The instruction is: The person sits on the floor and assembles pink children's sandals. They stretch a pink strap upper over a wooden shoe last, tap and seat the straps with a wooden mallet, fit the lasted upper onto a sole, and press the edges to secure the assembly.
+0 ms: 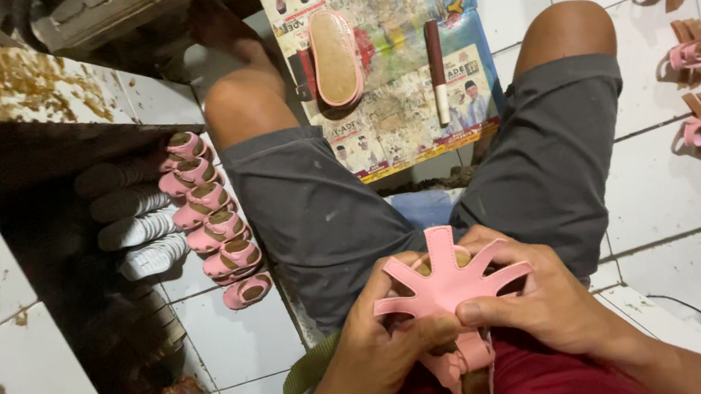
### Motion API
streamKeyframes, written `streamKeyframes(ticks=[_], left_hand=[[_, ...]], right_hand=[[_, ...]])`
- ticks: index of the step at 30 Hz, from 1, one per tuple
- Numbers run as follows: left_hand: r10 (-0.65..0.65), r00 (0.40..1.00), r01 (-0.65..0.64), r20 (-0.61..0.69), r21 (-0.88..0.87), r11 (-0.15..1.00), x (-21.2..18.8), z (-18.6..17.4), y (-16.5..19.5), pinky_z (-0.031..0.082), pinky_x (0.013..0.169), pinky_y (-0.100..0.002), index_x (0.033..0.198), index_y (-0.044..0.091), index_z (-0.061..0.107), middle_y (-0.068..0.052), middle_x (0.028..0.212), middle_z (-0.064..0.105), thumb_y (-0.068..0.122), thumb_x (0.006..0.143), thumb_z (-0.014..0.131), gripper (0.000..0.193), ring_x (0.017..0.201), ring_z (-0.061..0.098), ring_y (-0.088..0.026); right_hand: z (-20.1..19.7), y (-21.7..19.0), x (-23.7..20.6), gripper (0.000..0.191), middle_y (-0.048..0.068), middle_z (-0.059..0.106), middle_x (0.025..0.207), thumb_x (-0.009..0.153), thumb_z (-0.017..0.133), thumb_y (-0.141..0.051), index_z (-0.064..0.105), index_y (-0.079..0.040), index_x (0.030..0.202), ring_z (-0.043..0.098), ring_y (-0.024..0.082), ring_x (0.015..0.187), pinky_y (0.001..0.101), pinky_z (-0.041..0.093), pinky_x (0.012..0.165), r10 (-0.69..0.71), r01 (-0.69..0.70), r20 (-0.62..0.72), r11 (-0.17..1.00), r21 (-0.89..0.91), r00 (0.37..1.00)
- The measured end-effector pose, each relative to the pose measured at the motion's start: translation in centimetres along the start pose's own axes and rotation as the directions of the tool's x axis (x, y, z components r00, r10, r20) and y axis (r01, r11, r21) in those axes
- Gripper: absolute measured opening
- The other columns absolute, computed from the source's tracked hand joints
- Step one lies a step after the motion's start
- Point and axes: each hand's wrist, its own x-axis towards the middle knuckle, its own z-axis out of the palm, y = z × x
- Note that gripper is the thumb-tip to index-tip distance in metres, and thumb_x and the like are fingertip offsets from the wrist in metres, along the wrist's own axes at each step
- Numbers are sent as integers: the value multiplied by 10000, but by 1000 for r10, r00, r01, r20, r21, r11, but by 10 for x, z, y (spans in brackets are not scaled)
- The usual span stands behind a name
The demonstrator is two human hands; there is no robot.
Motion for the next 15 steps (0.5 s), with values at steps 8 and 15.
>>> streamKeyframes(ticks=[8, 15], left_hand=[[-50, 999, 47, -21, -114, 992, 3, 0, -6, 578, 844, -276, 1327, 37, 514, -47, 1150, 646, 19, 784, 814, 620, 1008, 650, -103], [14, 1000, -16, -20, -87, 996, 4, -2, -13, 563, 789, -260, 1283, -11, 553, -64, 1050, 669, 81, 921, 778, 436, 917, 648, -96]], right_hand=[[-1, -7, 4, 300, 59, 664, 1044, 768, 830, -143, 744, 33, 995, 628, 141, 958, 289, 513, 836, 19, -19, 16, 1000, -7, 1000], [0, -5, 4, 289, 40, 653, 1027, 788, 804, -141, 722, 18, 1015, 623, 118, 932, 285, 515, 815, 72, -73, 29, 997, 28, 997]])
